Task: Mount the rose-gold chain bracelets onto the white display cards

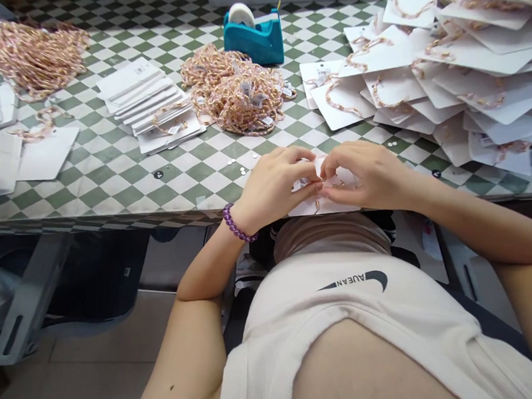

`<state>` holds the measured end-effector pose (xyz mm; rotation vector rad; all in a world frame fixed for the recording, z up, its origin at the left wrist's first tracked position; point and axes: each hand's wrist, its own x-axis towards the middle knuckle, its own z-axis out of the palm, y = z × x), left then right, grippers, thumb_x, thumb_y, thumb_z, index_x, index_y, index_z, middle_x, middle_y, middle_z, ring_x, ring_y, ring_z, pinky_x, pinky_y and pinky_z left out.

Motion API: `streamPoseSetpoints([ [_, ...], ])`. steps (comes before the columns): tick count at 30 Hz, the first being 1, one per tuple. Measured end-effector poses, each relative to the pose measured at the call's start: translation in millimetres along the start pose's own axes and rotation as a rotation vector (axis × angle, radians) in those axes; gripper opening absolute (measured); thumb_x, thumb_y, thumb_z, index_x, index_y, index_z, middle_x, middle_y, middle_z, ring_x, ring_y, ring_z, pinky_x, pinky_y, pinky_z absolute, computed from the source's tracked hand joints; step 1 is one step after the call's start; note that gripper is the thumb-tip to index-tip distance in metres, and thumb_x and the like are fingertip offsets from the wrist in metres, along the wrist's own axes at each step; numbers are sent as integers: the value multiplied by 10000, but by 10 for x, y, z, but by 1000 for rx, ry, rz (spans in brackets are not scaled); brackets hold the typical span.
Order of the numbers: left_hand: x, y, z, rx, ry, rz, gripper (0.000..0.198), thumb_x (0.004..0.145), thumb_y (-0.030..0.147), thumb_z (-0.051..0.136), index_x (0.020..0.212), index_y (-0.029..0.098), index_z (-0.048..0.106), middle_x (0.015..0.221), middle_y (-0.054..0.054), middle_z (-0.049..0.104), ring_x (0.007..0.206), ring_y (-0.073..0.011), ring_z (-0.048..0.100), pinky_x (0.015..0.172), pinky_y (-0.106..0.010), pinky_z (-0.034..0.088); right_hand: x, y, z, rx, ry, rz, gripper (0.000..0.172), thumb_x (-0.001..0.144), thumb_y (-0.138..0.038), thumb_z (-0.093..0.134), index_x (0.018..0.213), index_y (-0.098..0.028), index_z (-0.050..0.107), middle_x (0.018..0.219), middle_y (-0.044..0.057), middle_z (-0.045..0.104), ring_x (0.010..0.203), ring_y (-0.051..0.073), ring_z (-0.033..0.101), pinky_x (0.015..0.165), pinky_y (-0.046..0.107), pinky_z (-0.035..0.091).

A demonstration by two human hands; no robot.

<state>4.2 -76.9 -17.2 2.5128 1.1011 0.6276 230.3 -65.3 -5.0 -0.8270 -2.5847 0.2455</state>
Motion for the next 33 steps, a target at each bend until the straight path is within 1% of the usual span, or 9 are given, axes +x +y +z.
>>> streamPoseSetpoints([
  [4,-18,20,16,21,12,-11,224,993,370,590,942,211,740,1297,-80,685,1133,-265,644,996,-430,475,-6,-12,-28,73,3,51,135,953,-307,567,890,-193,604,862,37,714,772,166,649,722,297,469],
  [9,-23,48,21,64,8,-16,200,988,347,590,938,217,733,1300,-70,685,1121,-268,637,979,-433,475,53,-31,-183,153,7,-24,121,952,-290,633,864,-207,638,830,16,715,735,147,640,673,275,462],
  [13,-15,54,22,80,8,-22,214,987,353,591,902,213,729,1288,-65,689,1121,-267,634,969,-422,474,88,-35,-299,217,-43,-60,108,964,-279,643,875,-218,649,826,-1,715,710,129,637,686,270,464],
  [17,-15,59,28,76,12,-24,224,989,377,588,912,224,732,1295,-55,688,1102,-256,636,964,-415,472,45,-62,-284,278,-20,-146,72,974,-227,627,904,-208,629,873,-7,719,767,117,655,728,252,471],
  [21,-19,66,35,79,27,-30,246,988,387,591,877,215,726,1280,-61,697,1110,-269,638,952,-421,479,-46,-109,-197,275,-59,-156,20,965,-207,619,979,-205,605,927,-6,713,799,109,670,708,227,486],
  [23,-21,66,42,83,37,-26,254,991,388,582,873,212,724,1276,-65,700,1107,-270,636,950,-422,480,-84,-137,-143,219,-19,-164,41,971,-178,587,996,-210,595,944,-5,705,819,105,673,708,220,498],
  [26,-25,62,55,100,50,-10,258,999,385,563,890,214,724,1276,-70,700,1108,-268,631,934,-415,482,-115,-172,-53,100,110,-170,94,987,-153,529,986,-219,596,937,-6,700,791,101,665,686,218,507],
  [30,-34,58,64,126,59,12,209,997,344,567,938,223,727,1290,-70,691,1136,-269,623,930,-404,481,-129,-178,73,-79,218,-97,115,997,-163,501,957,-232,584,946,-5,701,732,96,653,616,215,497],
  [33,-41,54,65,135,49,35,185,997,309,562,1000,237,733,1322,-74,676,1162,-269,616,935,-406,490,-136,-164,150,-69,278,-79,107,992,-161,505,969,-246,565,973,-5,697,782,102,673,650,222,530],
])
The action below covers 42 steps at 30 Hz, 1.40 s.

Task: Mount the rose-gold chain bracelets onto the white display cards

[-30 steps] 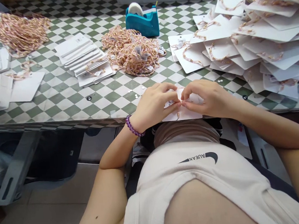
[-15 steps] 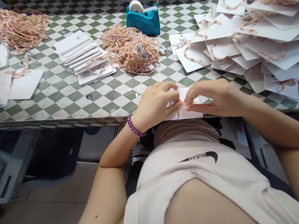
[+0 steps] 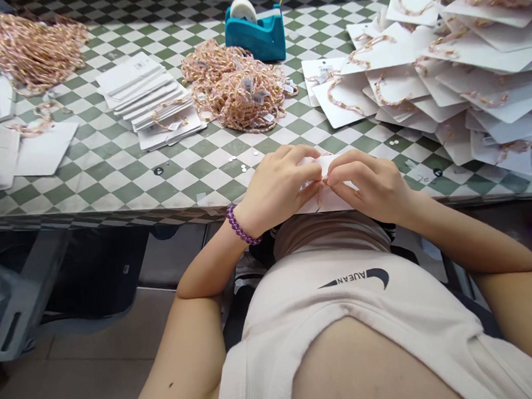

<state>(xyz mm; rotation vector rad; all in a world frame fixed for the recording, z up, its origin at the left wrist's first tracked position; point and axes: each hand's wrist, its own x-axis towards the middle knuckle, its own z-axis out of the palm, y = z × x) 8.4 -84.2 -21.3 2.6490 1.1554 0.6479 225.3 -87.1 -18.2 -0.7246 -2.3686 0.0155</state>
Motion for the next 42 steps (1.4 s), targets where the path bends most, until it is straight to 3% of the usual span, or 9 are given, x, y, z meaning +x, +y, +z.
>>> streamPoseSetpoints([
  [9,-6,-44,4,-53,24,60,241,1025,286,501,981,217,728,1348,-97,667,1193,-265,623,1003,-437,508,-46,6,85,25,75,89,109,1012,-220,501,925,-240,563,917,9,706,788,115,694,726,265,590],
  [14,-7,-34,-11,-63,20,69,241,1025,292,499,996,222,728,1354,-98,665,1188,-268,631,1004,-438,508,-49,10,94,76,140,28,96,978,-148,547,946,-238,538,937,-2,707,771,107,687,709,249,573],
  [18,-10,-33,-16,-73,3,64,215,1006,269,530,1116,258,715,1379,-91,649,1209,-272,624,1014,-448,500,-20,39,26,137,27,47,132,942,-184,608,1021,-237,517,980,9,671,872,135,688,756,270,572],
  [22,-10,-33,-23,-73,-24,55,214,990,229,533,1095,253,717,1388,-89,642,1219,-272,623,1013,-442,495,7,68,-47,142,-97,70,180,958,-220,595,1110,-234,499,1047,32,641,933,155,666,780,289,555],
  [30,-2,-35,-26,-81,-25,77,236,995,224,529,1156,255,699,1376,-91,648,1202,-268,628,1017,-448,497,33,-3,-29,55,-112,61,210,975,-174,535,1154,-220,437,1050,45,619,851,143,656,673,252,518],
  [37,-2,-64,-20,-105,-31,36,134,964,253,604,989,238,735,1332,-72,665,1176,-264,632,989,-417,481,24,20,-42,134,-85,111,327,962,-225,595,1260,-236,462,1041,25,627,826,117,678,674,223,544],
  [42,8,-69,5,-134,12,29,182,985,343,610,942,233,749,1307,-71,685,1099,-243,659,962,-401,487,58,38,-74,151,-106,144,432,939,-173,592,1350,-227,471,945,6,660,772,116,678,693,233,556],
])
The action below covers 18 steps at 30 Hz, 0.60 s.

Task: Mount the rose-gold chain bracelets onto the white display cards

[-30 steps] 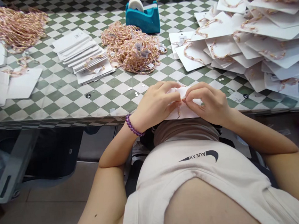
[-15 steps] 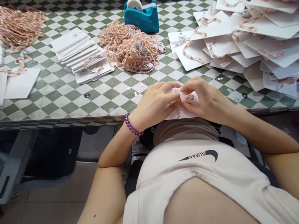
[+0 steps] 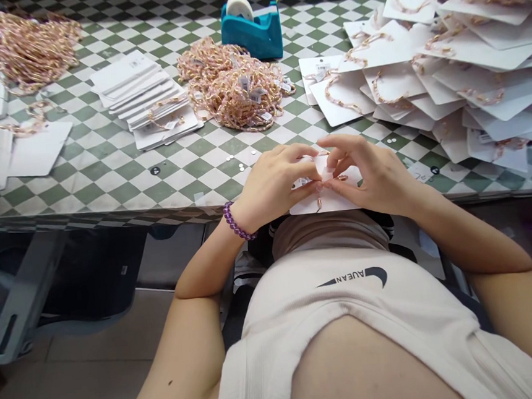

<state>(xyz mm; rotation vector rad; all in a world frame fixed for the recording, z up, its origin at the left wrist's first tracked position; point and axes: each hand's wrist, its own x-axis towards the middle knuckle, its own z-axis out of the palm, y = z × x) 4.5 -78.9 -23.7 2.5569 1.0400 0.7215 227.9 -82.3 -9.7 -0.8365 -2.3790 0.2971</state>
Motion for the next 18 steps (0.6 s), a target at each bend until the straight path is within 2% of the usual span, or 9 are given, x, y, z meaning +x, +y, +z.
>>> streamPoseSetpoints([
  [5,-21,25,10,26,39,-30,269,981,426,618,875,224,761,1254,-69,716,1090,-248,646,934,-397,493,-16,13,34,119,8,101,571,928,-201,601,1466,-236,416,907,6,657,784,135,665,739,265,595],
  [8,-31,37,8,44,65,-29,303,983,456,610,864,226,768,1225,-64,733,1102,-246,638,922,-386,497,-37,18,63,158,10,154,662,920,-229,616,1530,-231,358,975,29,669,836,147,678,731,263,603],
  [11,-26,38,1,59,69,-13,280,977,453,622,891,239,781,1230,-55,737,1092,-246,644,905,-381,499,-24,49,70,216,-7,191,736,913,-265,639,1569,-224,309,1056,46,678,795,133,681,711,253,605],
  [18,-16,20,21,58,43,25,197,972,411,647,983,276,789,1230,-37,731,1085,-230,642,890,-360,489,132,106,-45,415,-135,382,731,867,-293,681,1515,-164,369,892,20,691,612,123,635,535,247,533],
])
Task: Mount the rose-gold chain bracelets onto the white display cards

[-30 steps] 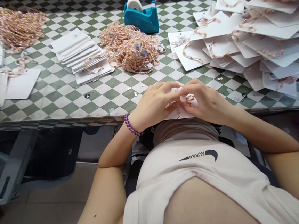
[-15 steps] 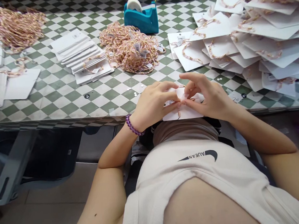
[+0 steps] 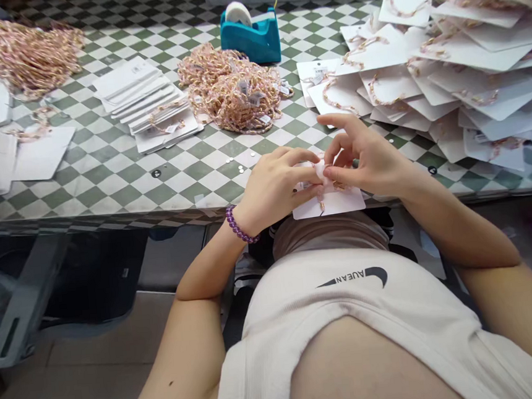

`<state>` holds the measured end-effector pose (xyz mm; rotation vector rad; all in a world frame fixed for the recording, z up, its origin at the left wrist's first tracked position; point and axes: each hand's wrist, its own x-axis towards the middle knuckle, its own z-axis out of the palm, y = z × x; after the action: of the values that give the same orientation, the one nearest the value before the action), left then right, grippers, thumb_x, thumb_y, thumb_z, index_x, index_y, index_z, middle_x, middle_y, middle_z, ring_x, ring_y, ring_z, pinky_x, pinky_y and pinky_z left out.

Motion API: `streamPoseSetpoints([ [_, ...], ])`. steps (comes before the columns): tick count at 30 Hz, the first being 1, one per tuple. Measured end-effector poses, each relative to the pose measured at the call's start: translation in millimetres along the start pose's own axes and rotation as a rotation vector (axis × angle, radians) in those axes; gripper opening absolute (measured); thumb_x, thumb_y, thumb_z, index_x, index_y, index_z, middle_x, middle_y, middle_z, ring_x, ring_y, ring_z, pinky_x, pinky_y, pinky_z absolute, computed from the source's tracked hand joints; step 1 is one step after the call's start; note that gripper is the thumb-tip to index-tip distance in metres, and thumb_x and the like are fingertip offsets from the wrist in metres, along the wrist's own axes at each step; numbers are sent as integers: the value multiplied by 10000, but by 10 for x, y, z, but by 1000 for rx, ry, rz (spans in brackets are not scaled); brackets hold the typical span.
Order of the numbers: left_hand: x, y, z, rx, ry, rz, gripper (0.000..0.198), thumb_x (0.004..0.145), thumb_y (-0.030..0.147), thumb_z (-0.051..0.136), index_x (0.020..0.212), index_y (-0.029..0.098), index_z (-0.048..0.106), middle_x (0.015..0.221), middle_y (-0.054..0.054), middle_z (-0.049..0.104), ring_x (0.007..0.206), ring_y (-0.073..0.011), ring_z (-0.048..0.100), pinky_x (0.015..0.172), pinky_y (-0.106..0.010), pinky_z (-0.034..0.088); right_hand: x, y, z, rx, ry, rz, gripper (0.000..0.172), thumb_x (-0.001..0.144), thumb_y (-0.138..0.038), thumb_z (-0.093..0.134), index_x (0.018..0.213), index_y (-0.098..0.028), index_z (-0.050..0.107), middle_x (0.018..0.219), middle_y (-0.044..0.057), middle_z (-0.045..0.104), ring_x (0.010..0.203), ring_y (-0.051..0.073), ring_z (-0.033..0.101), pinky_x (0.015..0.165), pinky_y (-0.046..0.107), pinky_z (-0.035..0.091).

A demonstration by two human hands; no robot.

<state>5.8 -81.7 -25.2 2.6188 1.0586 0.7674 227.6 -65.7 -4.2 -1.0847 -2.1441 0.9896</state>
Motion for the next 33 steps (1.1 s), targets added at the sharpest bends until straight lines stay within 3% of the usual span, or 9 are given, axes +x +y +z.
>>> streamPoseSetpoints([
  [4,-12,4,34,7,59,31,189,971,400,651,957,269,787,1174,-35,739,1033,-218,630,859,-341,492,28,-39,-34,-46,-12,36,723,851,-280,701,1501,-193,394,870,12,687,624,139,625,577,283,529],
  [10,-6,7,72,-1,121,65,166,951,364,686,884,238,771,1075,-16,758,928,-194,627,811,-314,495,71,-36,-12,-244,-108,-53,721,830,-148,651,1509,-203,414,839,15,673,696,156,618,665,283,514],
  [19,23,23,60,-1,68,46,141,958,341,679,902,245,766,1086,0,768,958,-193,655,811,-316,473,206,-67,-145,-402,-317,-80,750,833,-185,569,1557,-191,371,1006,81,713,753,174,627,626,271,458],
  [25,30,13,68,-12,51,37,161,957,357,680,889,236,763,1106,-11,768,943,-195,658,819,-327,476,316,-67,-256,-415,-448,-23,793,835,-250,620,1576,-207,341,864,32,709,657,167,603,588,265,426],
  [27,31,11,61,-32,61,51,165,959,349,676,885,227,760,1117,-17,767,970,-196,663,853,-331,484,286,-51,-230,-444,-377,33,701,866,-233,582,1541,-193,396,797,22,691,625,167,587,586,267,418],
  [29,34,22,46,-39,47,55,157,960,328,668,889,222,760,1134,-21,765,992,-196,666,886,-336,489,204,-34,-184,-481,-213,59,586,896,-201,520,1479,-164,473,762,26,674,618,169,576,592,273,415],
  [33,57,81,33,-11,59,40,269,990,390,614,855,210,762,1115,-30,771,942,-198,676,842,-347,496,-100,-4,-120,-492,95,-53,369,972,-227,480,1301,-159,632,854,54,687,670,160,595,651,293,466],
])
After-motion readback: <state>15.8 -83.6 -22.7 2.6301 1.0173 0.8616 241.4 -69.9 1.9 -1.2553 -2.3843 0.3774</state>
